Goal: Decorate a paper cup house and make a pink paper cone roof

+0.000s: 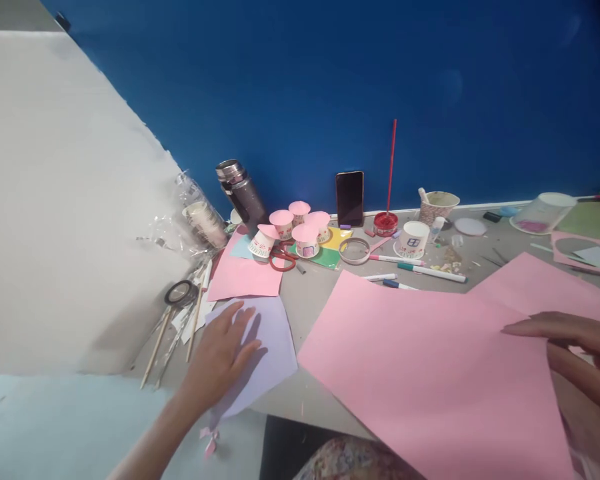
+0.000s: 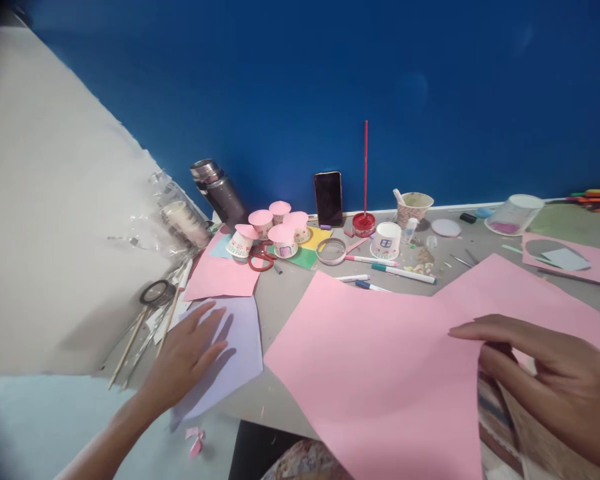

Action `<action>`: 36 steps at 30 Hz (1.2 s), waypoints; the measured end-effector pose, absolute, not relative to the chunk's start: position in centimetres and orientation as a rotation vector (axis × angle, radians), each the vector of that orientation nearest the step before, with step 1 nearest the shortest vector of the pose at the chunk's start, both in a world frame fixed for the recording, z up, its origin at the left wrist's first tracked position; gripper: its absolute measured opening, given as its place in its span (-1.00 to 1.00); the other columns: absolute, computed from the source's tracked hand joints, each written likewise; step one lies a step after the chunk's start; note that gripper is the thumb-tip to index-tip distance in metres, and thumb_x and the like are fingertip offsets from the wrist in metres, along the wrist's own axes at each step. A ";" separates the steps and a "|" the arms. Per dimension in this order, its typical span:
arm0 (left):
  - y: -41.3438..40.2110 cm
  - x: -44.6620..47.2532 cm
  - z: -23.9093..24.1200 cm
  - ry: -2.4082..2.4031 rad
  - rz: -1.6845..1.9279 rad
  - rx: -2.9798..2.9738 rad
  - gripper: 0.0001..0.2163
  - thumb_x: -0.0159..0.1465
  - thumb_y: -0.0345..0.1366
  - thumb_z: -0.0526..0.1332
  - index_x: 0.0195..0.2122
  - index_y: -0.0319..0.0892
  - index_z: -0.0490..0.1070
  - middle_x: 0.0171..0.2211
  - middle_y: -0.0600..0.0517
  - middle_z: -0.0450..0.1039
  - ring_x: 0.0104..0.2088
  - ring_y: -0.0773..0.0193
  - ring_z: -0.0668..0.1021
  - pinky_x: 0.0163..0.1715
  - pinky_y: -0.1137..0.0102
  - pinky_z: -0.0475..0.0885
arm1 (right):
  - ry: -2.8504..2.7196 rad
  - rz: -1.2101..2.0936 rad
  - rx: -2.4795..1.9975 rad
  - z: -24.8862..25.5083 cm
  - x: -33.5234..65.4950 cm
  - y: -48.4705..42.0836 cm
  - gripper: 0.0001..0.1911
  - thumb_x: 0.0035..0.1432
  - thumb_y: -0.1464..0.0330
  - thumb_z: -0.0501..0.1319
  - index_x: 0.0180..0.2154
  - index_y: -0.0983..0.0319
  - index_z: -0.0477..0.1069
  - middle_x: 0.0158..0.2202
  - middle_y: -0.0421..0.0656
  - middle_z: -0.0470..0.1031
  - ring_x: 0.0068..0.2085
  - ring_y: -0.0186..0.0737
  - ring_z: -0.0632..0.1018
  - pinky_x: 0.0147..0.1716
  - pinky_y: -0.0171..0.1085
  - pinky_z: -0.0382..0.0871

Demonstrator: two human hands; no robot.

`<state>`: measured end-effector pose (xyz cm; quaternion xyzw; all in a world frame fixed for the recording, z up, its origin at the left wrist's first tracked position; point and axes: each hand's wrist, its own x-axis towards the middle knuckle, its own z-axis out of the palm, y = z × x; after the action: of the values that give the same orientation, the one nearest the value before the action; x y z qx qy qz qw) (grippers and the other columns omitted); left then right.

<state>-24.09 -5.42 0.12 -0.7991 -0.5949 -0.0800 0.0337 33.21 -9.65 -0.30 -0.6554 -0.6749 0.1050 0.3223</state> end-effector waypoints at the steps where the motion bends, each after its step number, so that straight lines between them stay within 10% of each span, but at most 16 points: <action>1: -5.3 -23.9 -0.5 -1.804 -0.216 -2.496 -0.47 0.47 0.01 0.07 0.38 -0.10 0.33 0.40 -0.23 0.31 0.39 -0.13 0.37 0.30 -0.04 0.37 | -1.763 0.322 -1.707 -0.2 33.4 -9.8 -0.76 0.26 -0.02 0.20 -0.22 -0.22 0.65 -0.12 -0.08 0.73 -0.09 0.17 0.72 -0.15 0.01 0.63; 8: -4.0 -26.2 -3.6 -1.993 -0.100 -2.328 -0.40 0.45 0.02 -0.01 0.43 -0.15 0.22 0.47 -0.27 0.17 0.46 -0.20 0.24 0.34 -0.13 0.24 | -1.899 0.555 -1.697 0.7 30.6 -7.9 -0.68 0.33 0.17 0.12 -0.23 -0.04 0.67 -0.16 -0.05 0.74 -0.14 0.10 0.73 -0.16 -0.09 0.63; 13: -0.4 -24.9 -1.8 -2.093 0.003 -2.213 -0.36 0.43 0.06 -0.10 0.23 -0.38 0.38 0.20 -0.40 0.44 0.27 -0.31 0.43 0.20 -0.12 0.35 | -2.168 0.441 -1.634 0.7 27.7 -5.8 -0.60 0.33 0.36 0.04 -0.06 0.08 0.66 -0.04 -0.09 0.72 -0.04 0.01 0.71 -0.04 -0.08 0.58; 19: -2.1 -22.9 1.4 -2.056 -0.116 -2.273 -0.55 0.43 0.00 -0.04 -0.02 -0.20 0.51 -0.06 -0.23 0.62 0.02 -0.18 0.62 0.01 0.01 0.51 | -2.352 0.500 -1.734 2.3 28.8 -5.0 -0.58 0.28 0.41 0.06 -0.08 0.07 0.68 -0.06 -0.11 0.73 -0.05 -0.01 0.70 -0.11 -0.16 0.56; 23: -5.2 -16.8 2.4 -1.716 -0.542 -2.544 -0.61 0.50 -0.05 0.02 0.16 -0.09 0.46 0.13 -0.12 0.60 0.16 0.00 0.60 0.18 0.15 0.48 | -2.143 0.830 -1.754 3.3 29.2 -4.2 -0.55 0.30 0.35 0.02 -0.03 0.11 0.67 -0.11 -0.10 0.72 -0.16 -0.04 0.71 -0.21 -0.21 0.57; 28: -6.2 -9.1 -0.2 -1.159 -0.154 -3.076 -0.42 0.44 0.02 0.18 0.42 -0.09 0.24 0.48 -0.19 0.18 0.48 -0.12 0.23 0.38 -0.03 0.30 | -1.819 0.820 -1.943 3.2 27.8 -3.2 -0.43 0.33 0.08 0.09 0.22 0.20 0.50 -0.37 -0.14 0.63 -0.38 -0.09 0.64 -0.36 -0.21 0.50; 36: -6.7 -10.7 -2.0 -1.136 -0.069 -3.042 -0.42 0.49 -0.05 0.12 0.49 -0.07 0.11 0.53 -0.19 0.04 0.53 -0.13 0.09 0.43 -0.11 0.17 | -2.168 0.769 -2.027 3.7 26.9 -2.8 -0.77 0.17 0.23 0.26 -0.20 0.15 0.62 -0.13 -0.10 0.69 -0.10 0.01 0.64 -0.22 -0.21 0.40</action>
<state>-10.67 -6.68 -2.04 -0.9353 -0.3493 -0.0213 -0.0534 26.88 -2.84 3.66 -0.6606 -0.7066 0.2507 0.0379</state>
